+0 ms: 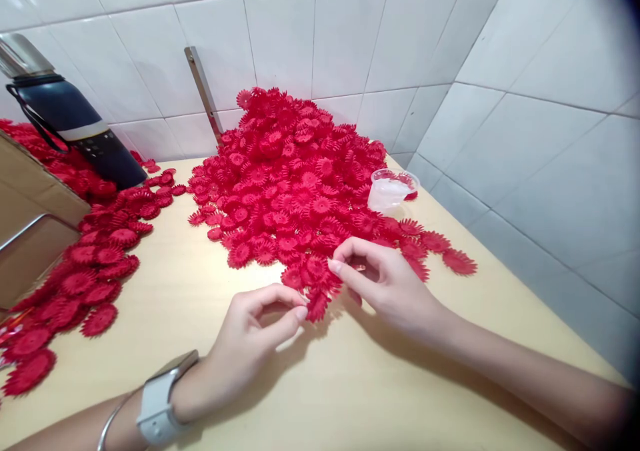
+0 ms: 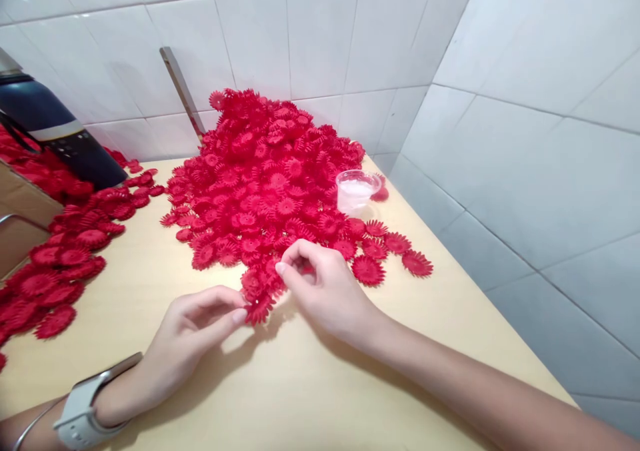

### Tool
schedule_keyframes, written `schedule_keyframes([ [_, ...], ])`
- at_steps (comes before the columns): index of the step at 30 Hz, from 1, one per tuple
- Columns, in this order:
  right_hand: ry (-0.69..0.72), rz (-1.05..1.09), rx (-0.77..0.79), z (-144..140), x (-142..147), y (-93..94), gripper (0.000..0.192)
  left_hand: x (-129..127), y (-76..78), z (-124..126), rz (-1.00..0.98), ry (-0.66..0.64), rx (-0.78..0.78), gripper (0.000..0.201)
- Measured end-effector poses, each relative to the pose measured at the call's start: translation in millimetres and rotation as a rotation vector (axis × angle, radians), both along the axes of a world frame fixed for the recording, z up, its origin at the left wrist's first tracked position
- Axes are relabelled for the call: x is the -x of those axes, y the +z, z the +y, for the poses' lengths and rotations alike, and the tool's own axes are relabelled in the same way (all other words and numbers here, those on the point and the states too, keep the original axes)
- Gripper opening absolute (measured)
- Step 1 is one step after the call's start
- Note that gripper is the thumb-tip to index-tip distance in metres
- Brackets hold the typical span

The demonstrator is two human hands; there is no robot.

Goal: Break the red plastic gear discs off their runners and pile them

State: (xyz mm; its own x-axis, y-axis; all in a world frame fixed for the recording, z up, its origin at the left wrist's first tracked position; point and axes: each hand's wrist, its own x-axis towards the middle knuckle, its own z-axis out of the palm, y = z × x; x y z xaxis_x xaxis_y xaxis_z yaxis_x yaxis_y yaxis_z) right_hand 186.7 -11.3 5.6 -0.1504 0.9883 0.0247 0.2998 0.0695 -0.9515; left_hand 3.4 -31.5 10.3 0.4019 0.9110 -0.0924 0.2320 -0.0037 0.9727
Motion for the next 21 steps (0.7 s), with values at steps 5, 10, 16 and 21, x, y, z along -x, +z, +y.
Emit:
schedule_keyframes([
  [5, -0.186, 0.015, -0.086, 10, -8, -2.9, 0.013, 0, 14.2, -18, 0.083, -0.463, -0.352, 0.015],
  [10, -0.129, 0.176, -0.028, 14, -10, -5.9, 0.017, -4, 5.6, -12, 0.019, 0.005, 0.0, 0.01],
  [16, -0.15, 0.183, -0.054, 3, -3, -0.4, 0.009, -7, -3.5, 6, -0.21, 0.23, 0.268, 0.01],
  [21, 0.149, 0.064, -0.014, -11, 9, 4.1, 0.006, -8, -5.0, 6, -0.252, 0.182, 0.297, 0.009],
])
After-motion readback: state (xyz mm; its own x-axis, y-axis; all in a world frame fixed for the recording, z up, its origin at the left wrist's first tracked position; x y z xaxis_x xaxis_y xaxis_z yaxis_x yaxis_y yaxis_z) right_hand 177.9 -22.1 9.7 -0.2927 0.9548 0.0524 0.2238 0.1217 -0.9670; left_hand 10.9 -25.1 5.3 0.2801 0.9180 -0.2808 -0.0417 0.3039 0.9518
